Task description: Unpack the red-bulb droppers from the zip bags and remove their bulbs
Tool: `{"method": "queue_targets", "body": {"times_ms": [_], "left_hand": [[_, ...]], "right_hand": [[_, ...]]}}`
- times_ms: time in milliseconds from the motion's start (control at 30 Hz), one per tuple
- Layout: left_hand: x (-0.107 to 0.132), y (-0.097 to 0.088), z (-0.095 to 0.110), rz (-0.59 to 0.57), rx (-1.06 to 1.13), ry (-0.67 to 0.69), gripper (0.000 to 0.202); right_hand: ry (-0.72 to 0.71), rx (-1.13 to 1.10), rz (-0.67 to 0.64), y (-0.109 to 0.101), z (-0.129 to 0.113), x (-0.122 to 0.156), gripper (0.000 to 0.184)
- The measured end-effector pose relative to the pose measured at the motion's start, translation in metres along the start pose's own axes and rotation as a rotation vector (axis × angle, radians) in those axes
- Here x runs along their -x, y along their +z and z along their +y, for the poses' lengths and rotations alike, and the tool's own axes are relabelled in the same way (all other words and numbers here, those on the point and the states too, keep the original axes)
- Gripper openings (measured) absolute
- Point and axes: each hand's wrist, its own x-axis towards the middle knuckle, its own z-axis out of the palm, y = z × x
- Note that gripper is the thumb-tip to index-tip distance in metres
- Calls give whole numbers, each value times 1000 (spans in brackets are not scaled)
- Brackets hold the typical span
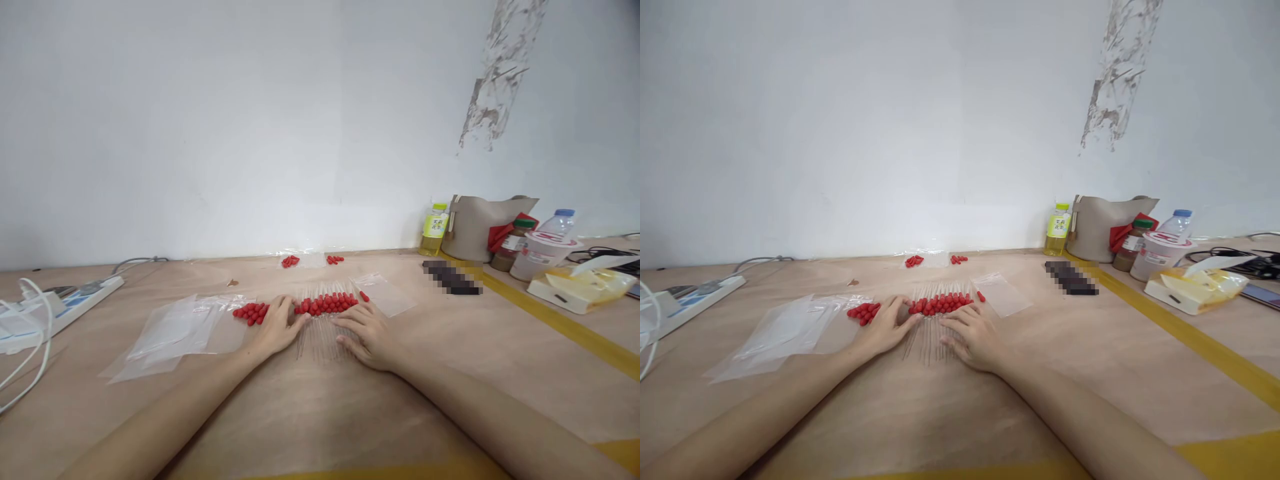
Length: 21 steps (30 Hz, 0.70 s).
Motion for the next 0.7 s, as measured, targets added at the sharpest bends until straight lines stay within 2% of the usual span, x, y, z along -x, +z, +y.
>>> {"method": "queue_targets", "body": {"times_ms": [100, 267, 467, 533, 600, 700], "left_hand": [[-14, 8, -2, 28, -59, 41, 20], [-23, 14, -6, 63, -78, 79, 16], [-12, -5, -14, 182, -49, 27, 10], [-3, -13, -16, 184, -20, 36, 11], [6, -18, -15, 136, 9, 78, 13], [19, -18, -9, 51, 52, 180, 13]], "right_hand": [[75, 47, 65, -3, 8, 4, 20], [104, 99, 72, -1, 20, 8, 16], [175, 143, 131, 2, 21, 8, 17], [177, 164, 169, 1, 19, 7, 25], [153, 179, 192, 0, 17, 6, 38], [72, 190, 151, -1, 11, 5, 51]]}}
